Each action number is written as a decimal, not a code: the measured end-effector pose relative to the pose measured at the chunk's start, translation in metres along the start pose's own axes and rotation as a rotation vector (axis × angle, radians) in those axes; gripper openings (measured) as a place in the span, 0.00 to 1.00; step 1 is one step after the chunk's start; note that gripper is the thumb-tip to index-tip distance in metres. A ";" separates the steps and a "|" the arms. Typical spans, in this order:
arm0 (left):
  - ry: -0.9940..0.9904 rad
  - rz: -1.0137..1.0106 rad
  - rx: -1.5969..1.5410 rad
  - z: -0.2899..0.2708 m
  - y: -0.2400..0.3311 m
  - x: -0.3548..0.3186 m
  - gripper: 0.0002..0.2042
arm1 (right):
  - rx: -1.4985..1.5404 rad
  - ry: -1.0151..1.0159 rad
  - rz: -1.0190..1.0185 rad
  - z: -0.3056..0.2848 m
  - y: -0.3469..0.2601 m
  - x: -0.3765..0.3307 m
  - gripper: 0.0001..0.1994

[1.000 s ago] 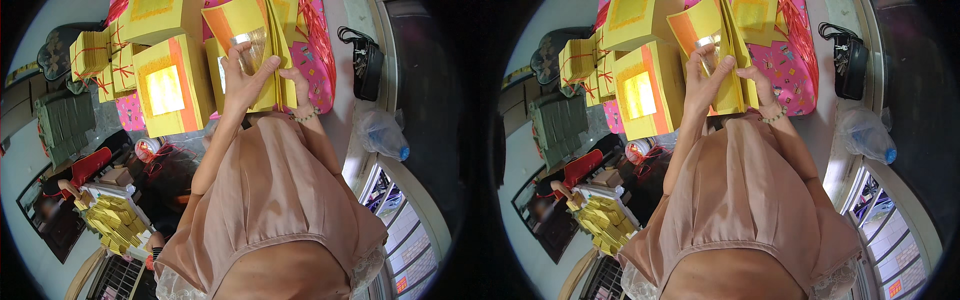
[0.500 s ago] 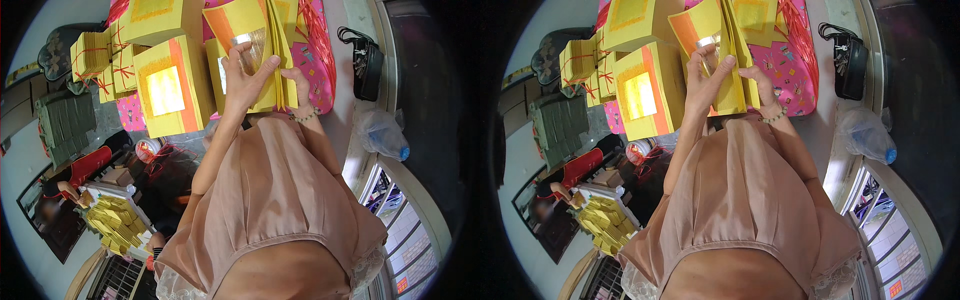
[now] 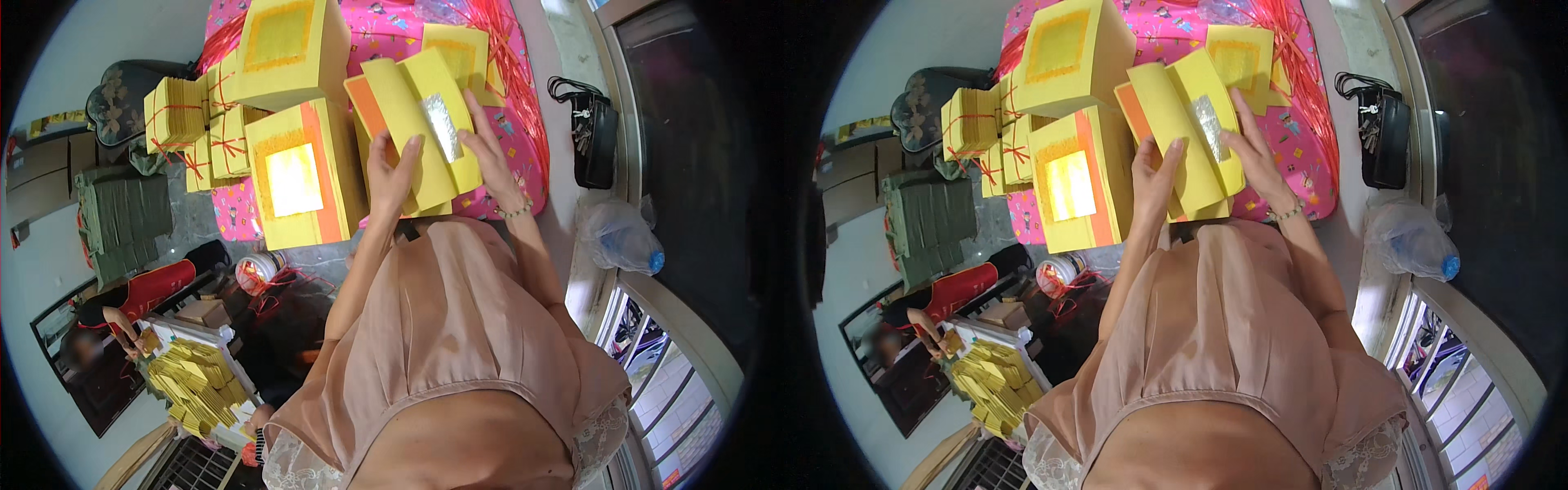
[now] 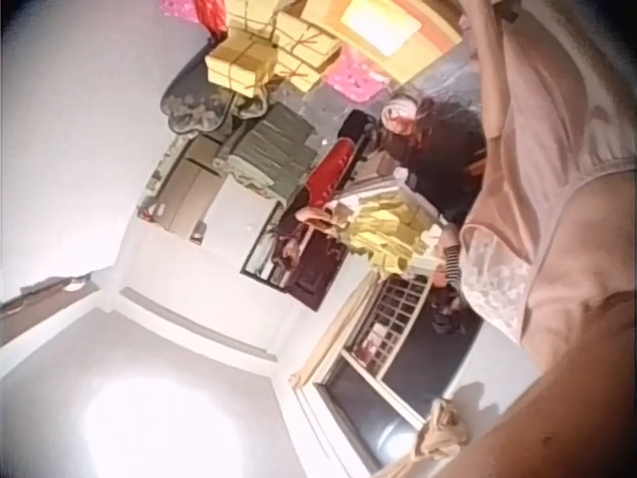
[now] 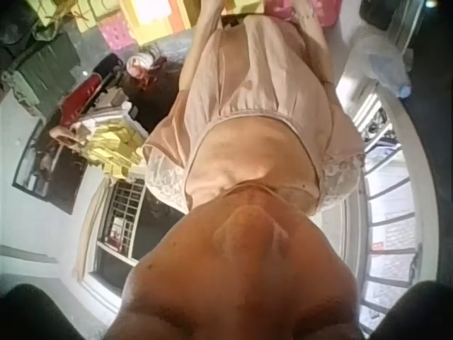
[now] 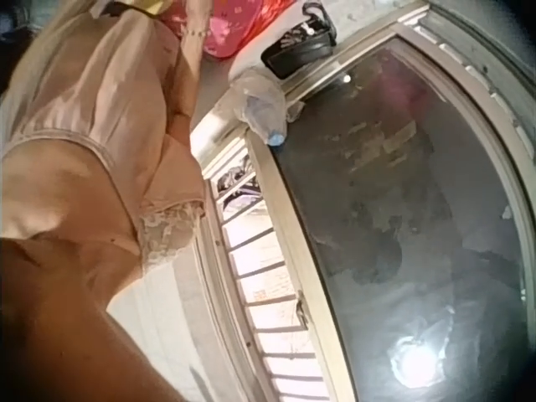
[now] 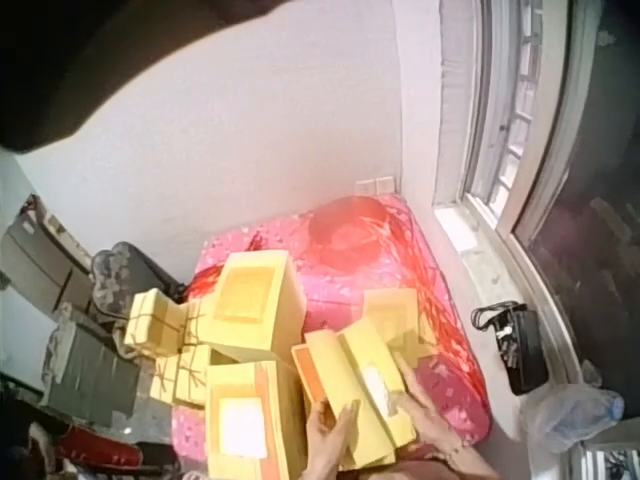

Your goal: Folding and organizing stacks of yellow joss paper.

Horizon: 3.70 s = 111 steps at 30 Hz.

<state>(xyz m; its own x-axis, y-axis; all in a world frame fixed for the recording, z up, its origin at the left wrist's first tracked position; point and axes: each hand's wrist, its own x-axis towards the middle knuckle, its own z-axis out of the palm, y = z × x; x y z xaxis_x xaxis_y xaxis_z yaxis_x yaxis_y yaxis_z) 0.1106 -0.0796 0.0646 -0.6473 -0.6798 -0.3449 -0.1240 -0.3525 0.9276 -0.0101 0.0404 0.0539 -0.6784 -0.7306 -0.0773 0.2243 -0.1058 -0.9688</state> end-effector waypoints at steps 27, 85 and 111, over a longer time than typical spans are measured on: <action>0.244 0.062 0.186 -0.036 -0.061 0.012 0.29 | -0.778 0.254 -0.293 -0.006 0.026 0.010 0.15; 0.214 0.627 0.081 -0.033 -0.044 -0.010 0.26 | -0.043 0.105 -0.302 0.019 0.041 -0.006 0.13; 0.035 0.307 -0.014 -0.034 -0.002 -0.009 0.12 | -0.200 -0.197 -0.161 -0.002 -0.007 0.017 0.21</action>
<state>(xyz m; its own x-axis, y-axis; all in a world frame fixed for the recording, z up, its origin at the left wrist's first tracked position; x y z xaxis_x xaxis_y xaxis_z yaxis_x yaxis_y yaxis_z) 0.1419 -0.0949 0.0611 -0.6269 -0.7772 -0.0537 0.0837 -0.1357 0.9872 -0.0247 0.0298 0.0589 -0.5408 -0.8341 0.1087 -0.0299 -0.1100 -0.9935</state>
